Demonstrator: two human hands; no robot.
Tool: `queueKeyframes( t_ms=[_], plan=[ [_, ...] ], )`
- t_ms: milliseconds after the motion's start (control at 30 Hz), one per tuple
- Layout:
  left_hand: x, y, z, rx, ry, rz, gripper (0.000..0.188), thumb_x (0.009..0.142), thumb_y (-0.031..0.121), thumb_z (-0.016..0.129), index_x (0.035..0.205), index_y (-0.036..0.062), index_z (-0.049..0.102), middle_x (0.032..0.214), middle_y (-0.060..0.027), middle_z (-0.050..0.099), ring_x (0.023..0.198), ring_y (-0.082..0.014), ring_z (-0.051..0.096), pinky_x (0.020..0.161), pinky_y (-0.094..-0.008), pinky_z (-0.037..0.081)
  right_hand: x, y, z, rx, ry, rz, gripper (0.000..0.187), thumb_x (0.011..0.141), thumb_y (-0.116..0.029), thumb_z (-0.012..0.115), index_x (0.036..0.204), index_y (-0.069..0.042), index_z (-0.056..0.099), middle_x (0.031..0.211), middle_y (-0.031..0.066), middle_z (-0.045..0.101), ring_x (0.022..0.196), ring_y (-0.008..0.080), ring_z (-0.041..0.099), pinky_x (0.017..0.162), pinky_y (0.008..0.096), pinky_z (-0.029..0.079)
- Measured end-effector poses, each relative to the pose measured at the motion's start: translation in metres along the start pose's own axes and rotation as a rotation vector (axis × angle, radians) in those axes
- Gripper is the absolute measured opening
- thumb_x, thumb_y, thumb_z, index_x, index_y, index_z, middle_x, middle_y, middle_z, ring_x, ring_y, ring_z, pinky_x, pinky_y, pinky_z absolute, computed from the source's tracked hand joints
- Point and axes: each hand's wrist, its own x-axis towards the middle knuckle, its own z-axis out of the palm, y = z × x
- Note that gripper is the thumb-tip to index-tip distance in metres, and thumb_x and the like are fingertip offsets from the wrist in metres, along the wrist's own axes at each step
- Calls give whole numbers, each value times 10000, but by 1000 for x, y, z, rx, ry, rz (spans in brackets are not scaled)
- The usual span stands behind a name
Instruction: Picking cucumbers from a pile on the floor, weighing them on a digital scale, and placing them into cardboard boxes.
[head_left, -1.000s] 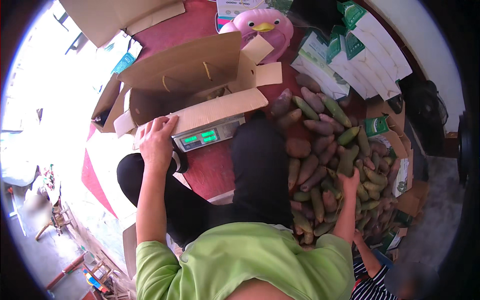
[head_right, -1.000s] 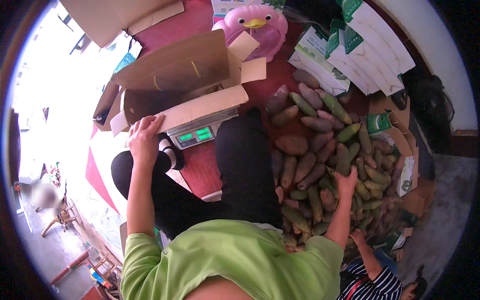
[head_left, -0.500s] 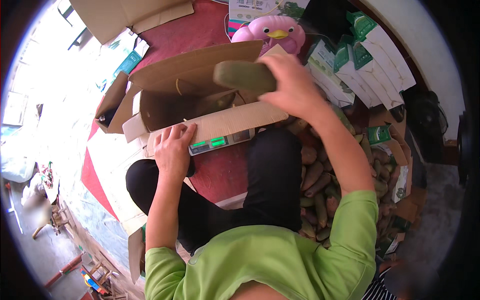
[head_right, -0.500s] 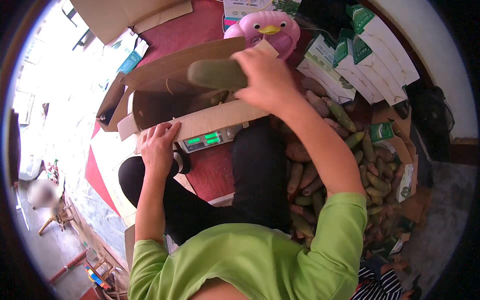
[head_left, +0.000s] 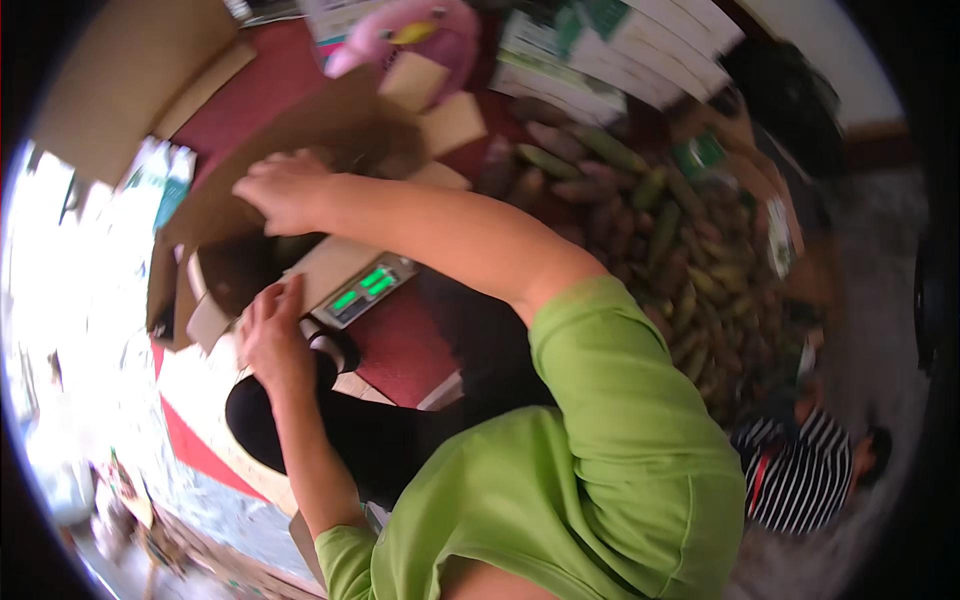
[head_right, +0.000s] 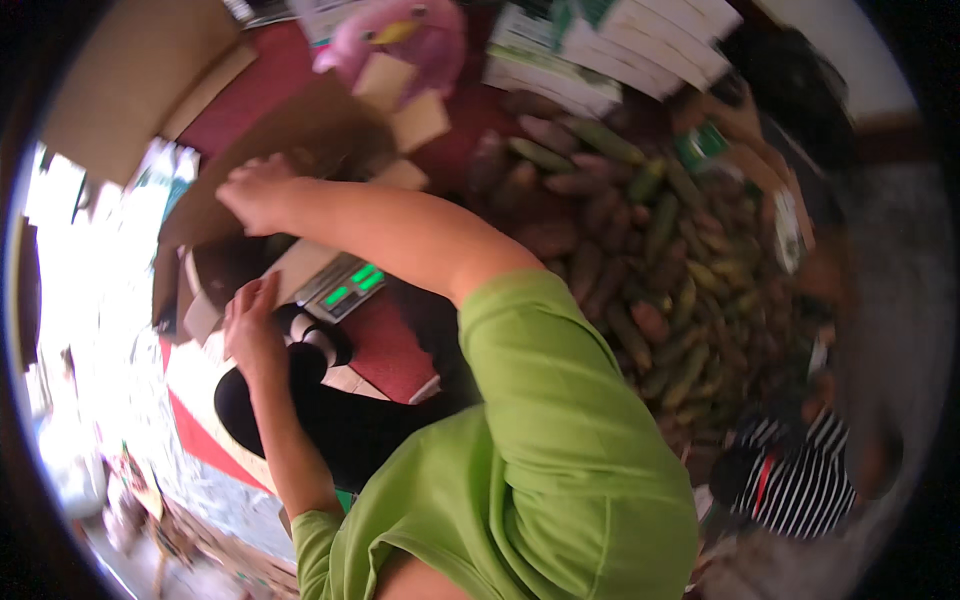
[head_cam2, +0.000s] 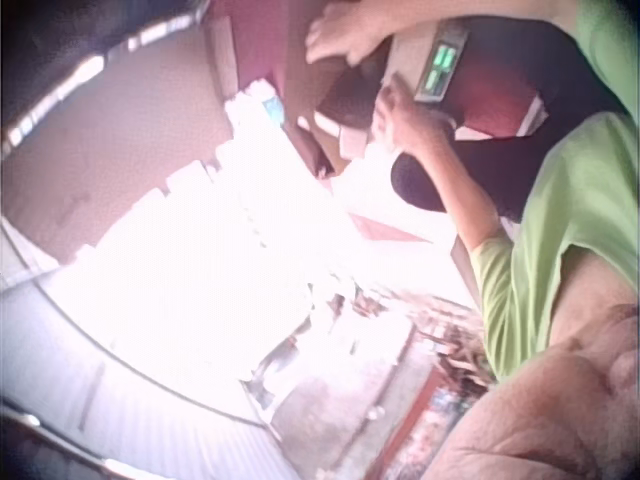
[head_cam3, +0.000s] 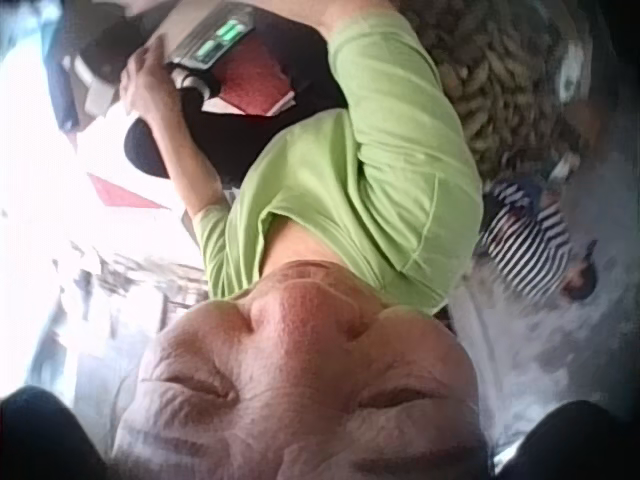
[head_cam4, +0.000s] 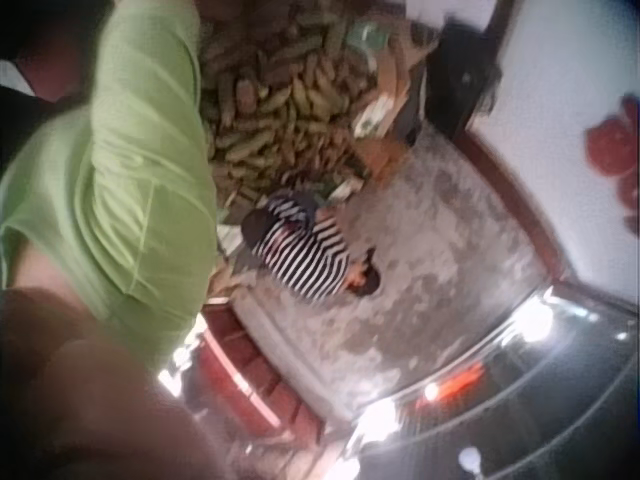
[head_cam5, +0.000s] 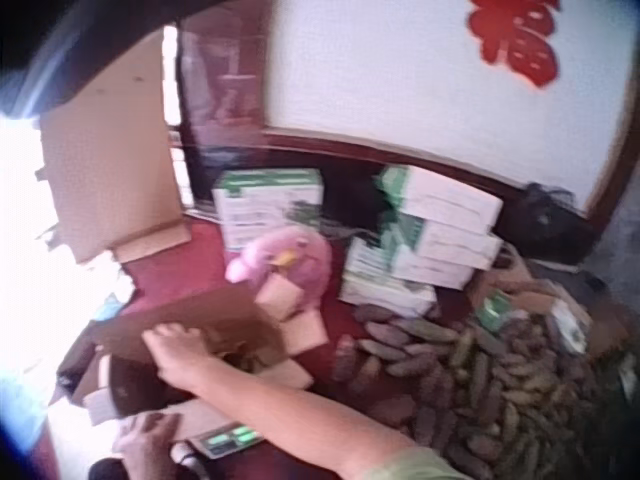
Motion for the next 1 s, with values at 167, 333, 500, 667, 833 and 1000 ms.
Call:
queueKeyframes(
  t_ms=[167,333,500,667,833,1000],
  plan=[
    [3,4,-2,30,-10,-29,377,789,39,537,1105,208,653,1019,4,615,949,-228,581,812,-355,458,-54,8,-56,272,406,-31,359,733,-235,687,1062,-107,624,1033,118,622,989,285,584,847,393,469],
    [5,-1,6,42,-11,5,393,795,33,540,1130,210,640,1052,-4,618,956,-236,583,807,-374,470,-173,62,-84,509,820,159,190,769,-69,656,954,-29,635,886,94,640,798,144,623,692,283,495],
    [5,-3,10,56,-14,-10,412,800,36,538,1154,227,630,1069,0,618,952,-254,591,794,-383,483,-319,125,-12,505,906,657,175,773,-99,615,938,-43,621,905,135,632,849,299,614,738,350,487],
    [4,-17,19,27,21,82,433,787,24,535,1166,212,629,1065,-44,613,962,-264,591,794,-388,480,-487,138,93,259,526,1169,213,757,-135,606,941,-28,612,891,175,625,863,334,611,745,387,486],
    [5,-20,29,-3,48,124,416,806,23,526,1169,199,626,1060,-57,611,961,-264,592,790,-385,478,-616,115,154,289,218,1472,235,695,-168,638,897,-48,645,881,192,634,868,368,607,752,409,487],
    [2,-27,26,34,61,101,391,835,26,515,1170,195,626,1059,-51,612,954,-255,599,783,-379,483,-655,101,153,154,188,1597,206,702,-184,650,861,-54,656,877,175,651,870,358,615,776,417,492]
  ],
)
